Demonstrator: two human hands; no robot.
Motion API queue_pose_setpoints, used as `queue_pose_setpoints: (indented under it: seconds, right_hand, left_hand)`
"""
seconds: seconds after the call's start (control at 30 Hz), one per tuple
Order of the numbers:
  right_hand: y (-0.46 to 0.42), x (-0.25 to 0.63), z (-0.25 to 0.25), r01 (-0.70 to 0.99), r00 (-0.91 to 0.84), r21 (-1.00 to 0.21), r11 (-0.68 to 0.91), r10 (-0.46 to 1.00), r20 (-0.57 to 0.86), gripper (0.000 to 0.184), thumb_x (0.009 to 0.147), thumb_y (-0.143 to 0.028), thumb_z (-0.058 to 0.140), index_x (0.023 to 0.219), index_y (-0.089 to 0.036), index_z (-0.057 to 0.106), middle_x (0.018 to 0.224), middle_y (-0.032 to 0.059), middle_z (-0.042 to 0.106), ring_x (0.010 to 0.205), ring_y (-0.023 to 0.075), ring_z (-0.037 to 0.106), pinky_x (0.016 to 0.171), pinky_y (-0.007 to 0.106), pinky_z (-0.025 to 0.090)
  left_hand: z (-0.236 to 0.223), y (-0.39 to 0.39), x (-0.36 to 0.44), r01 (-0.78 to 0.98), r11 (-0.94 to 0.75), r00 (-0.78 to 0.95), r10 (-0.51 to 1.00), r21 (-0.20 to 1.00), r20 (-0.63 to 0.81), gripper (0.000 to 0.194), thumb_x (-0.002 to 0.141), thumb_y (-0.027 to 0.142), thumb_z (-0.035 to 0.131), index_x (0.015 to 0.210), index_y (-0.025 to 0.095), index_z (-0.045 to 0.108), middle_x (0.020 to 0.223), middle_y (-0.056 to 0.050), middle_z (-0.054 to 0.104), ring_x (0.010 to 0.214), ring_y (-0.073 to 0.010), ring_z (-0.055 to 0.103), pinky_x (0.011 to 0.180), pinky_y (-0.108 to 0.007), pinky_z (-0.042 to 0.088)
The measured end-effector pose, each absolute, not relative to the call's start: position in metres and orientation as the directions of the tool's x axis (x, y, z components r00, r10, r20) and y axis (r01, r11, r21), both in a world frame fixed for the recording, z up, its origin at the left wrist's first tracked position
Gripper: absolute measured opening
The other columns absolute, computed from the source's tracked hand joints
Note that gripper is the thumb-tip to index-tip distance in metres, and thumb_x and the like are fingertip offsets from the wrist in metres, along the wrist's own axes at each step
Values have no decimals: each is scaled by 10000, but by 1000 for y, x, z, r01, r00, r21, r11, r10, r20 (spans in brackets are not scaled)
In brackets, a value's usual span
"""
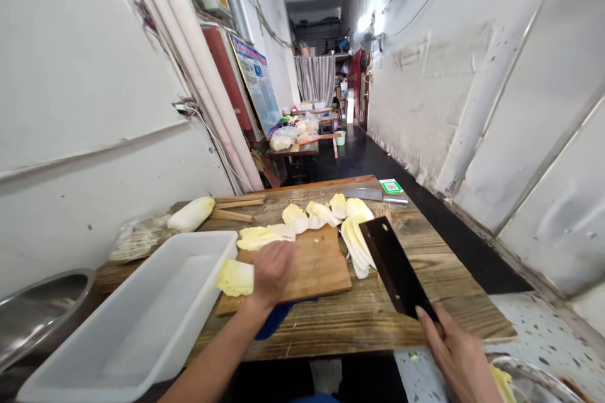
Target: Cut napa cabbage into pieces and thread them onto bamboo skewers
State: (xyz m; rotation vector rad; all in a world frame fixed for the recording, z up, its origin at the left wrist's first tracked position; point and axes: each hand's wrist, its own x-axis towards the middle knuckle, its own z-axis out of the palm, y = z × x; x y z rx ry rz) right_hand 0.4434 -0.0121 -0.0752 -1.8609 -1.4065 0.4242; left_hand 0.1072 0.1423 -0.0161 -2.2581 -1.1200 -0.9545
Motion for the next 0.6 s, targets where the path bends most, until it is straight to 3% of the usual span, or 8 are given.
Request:
queue_pose_setpoints:
  seconds: [0.07, 0.13, 0.3, 0.43, 0.6]
  right_hand:
    - [2, 430, -62, 667, 266, -740, -84, 955, 131, 430, 854, -623, 427, 779, -225, 571, 473, -20, 527, 426, 161, 524, 460, 261, 406]
    - [19, 415, -50, 694, 150, -720, -10, 980, 132, 425, 890, -600, 386, 781, -224, 552, 476, -27, 507, 440, 160, 516, 482, 263, 390]
    - [61, 378, -19, 846, -161, -493, 202, 979, 125, 390, 983, -446, 307, 841, -199, 573, 679, 47, 650, 607, 181, 608, 570, 268, 362]
    - [92, 355, 4, 919, -292, -264, 292, 956, 38, 311, 985, -382, 366, 899, -200, 603, 738, 59, 690, 647, 190, 634, 549, 270, 291]
    - [128, 342, 20, 904, -411, -140, 404, 911, -25, 325, 981, -414, 394, 880, -213, 628, 756, 55, 705, 665, 187, 643, 526, 267, 233]
  left_hand:
    - [-49, 131, 122, 790, -582, 547, 526, -194, 651, 188, 925, 138, 454, 924, 128, 642, 797, -88, 652, 786, -209, 597, 746, -356, 514]
    - [-77, 124, 130, 761, -608, 594, 512, -227, 621, 213, 936, 129, 421, 958, 121, 632, 803, -86, 653, 794, -205, 598, 732, -342, 521]
    - [-96, 116, 116, 701, -666, 652, 453, -255, 608, 335, 931, 105, 416, 1244, 102, 536, 1157, -128, 650, 1089, -237, 565, 883, -374, 501]
    - [-89, 115, 105, 798, -545, 574, 557, -257, 600, 314, 899, 93, 449, 1188, 91, 571, 1110, -132, 666, 1048, -294, 567, 852, -434, 480]
    - [-93, 117, 108, 828, -535, 515, 604, -170, 608, 208, 885, 105, 480, 1040, 103, 617, 977, -117, 681, 982, -284, 577, 841, -429, 459]
